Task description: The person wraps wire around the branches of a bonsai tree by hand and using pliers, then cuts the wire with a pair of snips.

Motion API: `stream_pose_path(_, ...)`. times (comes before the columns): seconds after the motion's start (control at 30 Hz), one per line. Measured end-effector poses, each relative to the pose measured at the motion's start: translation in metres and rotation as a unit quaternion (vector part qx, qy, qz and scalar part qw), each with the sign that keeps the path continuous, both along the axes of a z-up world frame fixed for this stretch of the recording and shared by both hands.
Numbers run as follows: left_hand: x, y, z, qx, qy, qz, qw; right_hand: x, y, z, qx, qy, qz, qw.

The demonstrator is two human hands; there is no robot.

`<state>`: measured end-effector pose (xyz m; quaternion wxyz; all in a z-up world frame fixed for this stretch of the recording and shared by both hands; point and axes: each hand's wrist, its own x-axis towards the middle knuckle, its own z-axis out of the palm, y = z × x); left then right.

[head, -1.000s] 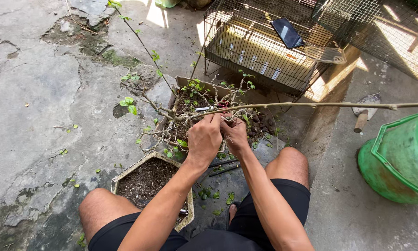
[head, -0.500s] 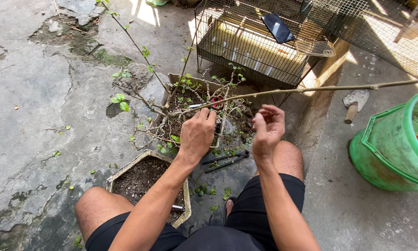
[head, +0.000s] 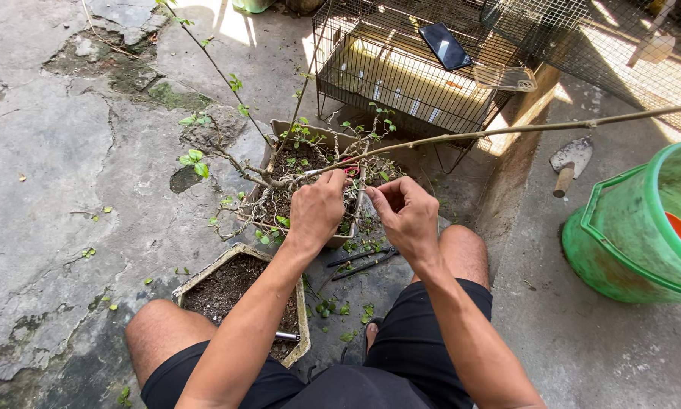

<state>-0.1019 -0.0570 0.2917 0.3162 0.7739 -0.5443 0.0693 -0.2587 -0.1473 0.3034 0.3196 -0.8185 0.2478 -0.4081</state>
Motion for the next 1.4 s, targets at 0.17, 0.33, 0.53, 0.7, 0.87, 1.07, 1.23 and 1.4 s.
stream_pose_path(0.17, -0.002, -0.006, 0.004, 0.002, 0.011, 0.011, 1.000, -0.002, 0.013, -0.014, 0.148, -0.006, -0.117, 0.982)
stream_pose_path(0.33, -0.006, -0.016, 0.002, 0.000, 0.016, 0.016, 1.000, -0.003, -0.003, -0.027, 0.336, -0.056, -0.102, 0.934)
stream_pose_path(0.53, -0.003, -0.015, 0.009, 0.077, 0.097, 0.027, 0.992, -0.017, -0.024, -0.043, 0.445, -0.052, -0.013, 0.894)
stream_pose_path(0.7, 0.003, -0.012, 0.005, 0.067, 0.098, -0.032, 0.992, -0.019, -0.024, -0.057, 0.494, -0.044, 0.001, 0.868)
stream_pose_path(0.87, 0.004, -0.012, 0.011, 0.124, 0.153, -0.002, 0.980, -0.009, -0.038, -0.059, 0.457, -0.102, -0.049, 0.883)
stream_pose_path(1.07, 0.000, -0.007, 0.013, 0.116, 0.148, -0.007, 0.982, 0.003, -0.071, -0.055, 0.478, -0.119, -0.032, 0.870)
stream_pose_path(1.23, 0.004, -0.010, 0.005, 0.131, 0.169, -0.013, 0.977, 0.001, -0.092, -0.066, 0.518, -0.110, 0.019, 0.848)
stream_pose_path(1.4, 0.002, -0.016, -0.002, 0.159, 0.164, -0.023, 0.973, -0.007, -0.090, -0.085, 0.577, -0.084, 0.038, 0.812)
